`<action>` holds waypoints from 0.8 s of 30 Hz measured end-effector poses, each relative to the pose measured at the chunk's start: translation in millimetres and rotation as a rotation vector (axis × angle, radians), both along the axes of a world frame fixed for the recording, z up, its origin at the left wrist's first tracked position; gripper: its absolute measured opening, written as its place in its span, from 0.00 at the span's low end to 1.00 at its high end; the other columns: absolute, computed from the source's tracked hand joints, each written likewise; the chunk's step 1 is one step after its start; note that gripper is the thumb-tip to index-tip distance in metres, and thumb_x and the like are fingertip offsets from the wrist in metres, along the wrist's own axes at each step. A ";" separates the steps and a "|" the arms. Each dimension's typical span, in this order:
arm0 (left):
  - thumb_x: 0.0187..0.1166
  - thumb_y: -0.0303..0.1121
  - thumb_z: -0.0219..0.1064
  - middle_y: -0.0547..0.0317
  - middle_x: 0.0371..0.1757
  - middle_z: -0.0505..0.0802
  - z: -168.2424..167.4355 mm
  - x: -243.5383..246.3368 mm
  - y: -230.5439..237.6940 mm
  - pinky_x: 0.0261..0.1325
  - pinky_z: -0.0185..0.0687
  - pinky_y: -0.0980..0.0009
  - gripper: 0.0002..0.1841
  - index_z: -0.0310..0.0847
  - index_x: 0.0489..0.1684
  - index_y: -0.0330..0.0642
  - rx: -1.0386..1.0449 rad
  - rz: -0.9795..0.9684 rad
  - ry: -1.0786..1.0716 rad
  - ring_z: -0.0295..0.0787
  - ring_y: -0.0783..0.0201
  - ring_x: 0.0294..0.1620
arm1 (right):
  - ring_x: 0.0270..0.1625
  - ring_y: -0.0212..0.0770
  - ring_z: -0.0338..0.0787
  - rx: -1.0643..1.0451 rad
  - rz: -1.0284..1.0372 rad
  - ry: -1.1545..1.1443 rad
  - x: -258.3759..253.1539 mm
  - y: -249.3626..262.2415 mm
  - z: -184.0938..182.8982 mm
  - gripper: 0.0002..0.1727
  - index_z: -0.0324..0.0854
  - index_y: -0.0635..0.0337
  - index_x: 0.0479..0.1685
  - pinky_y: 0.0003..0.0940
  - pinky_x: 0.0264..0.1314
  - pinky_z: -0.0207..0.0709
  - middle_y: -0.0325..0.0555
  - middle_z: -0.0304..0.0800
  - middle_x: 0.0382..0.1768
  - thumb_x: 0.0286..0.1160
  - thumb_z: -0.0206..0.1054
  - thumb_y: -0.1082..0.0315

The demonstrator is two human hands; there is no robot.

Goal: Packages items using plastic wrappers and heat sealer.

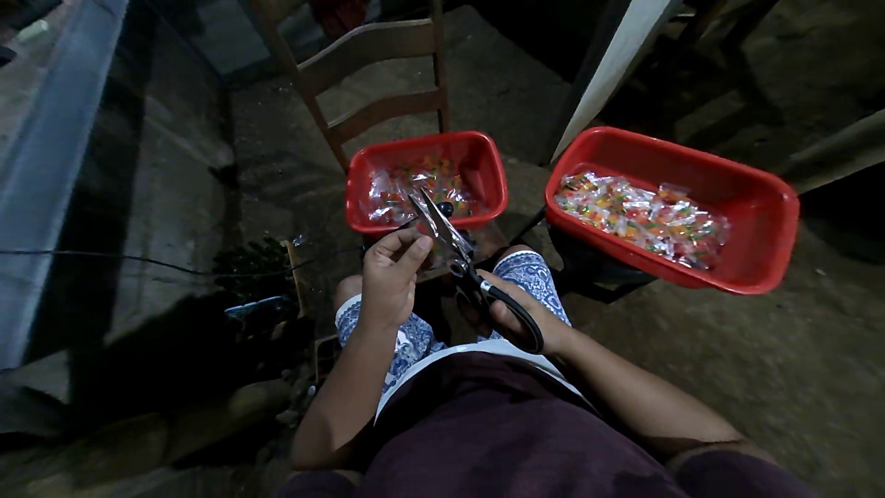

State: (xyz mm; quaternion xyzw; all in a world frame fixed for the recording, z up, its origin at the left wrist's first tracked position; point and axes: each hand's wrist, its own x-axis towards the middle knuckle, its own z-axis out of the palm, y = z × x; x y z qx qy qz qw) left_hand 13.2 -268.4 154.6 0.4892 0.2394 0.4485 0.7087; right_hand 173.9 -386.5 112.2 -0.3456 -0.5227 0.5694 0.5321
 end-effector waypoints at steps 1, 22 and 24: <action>0.77 0.23 0.68 0.65 0.34 0.95 0.5 -0.1 -0.1 0.46 0.92 0.72 0.08 0.92 0.36 0.47 -0.005 0.006 0.004 0.92 0.72 0.35 | 0.32 0.18 0.78 0.010 -0.002 -0.022 1.0 -0.2 0.5 0.45 0.71 0.55 0.73 0.16 0.33 0.75 0.25 0.80 0.36 0.72 0.58 0.24; 0.76 0.28 0.72 0.67 0.37 0.95 0.6 -6.3 -4.5 0.49 0.91 0.72 0.04 0.92 0.38 0.48 0.156 -0.030 0.064 0.91 0.73 0.38 | 0.42 0.18 0.79 0.018 0.014 -0.066 6.0 -2.1 12.3 0.44 0.69 0.53 0.72 0.16 0.45 0.76 0.26 0.79 0.42 0.72 0.58 0.24; 0.76 0.28 0.72 0.66 0.38 0.95 0.7 -7.0 -4.2 0.49 0.91 0.72 0.03 0.92 0.39 0.47 0.170 -0.034 0.062 0.91 0.73 0.38 | 0.38 0.18 0.78 0.001 0.004 -0.061 6.4 -3.0 12.8 0.44 0.71 0.53 0.70 0.15 0.40 0.74 0.26 0.79 0.39 0.71 0.60 0.24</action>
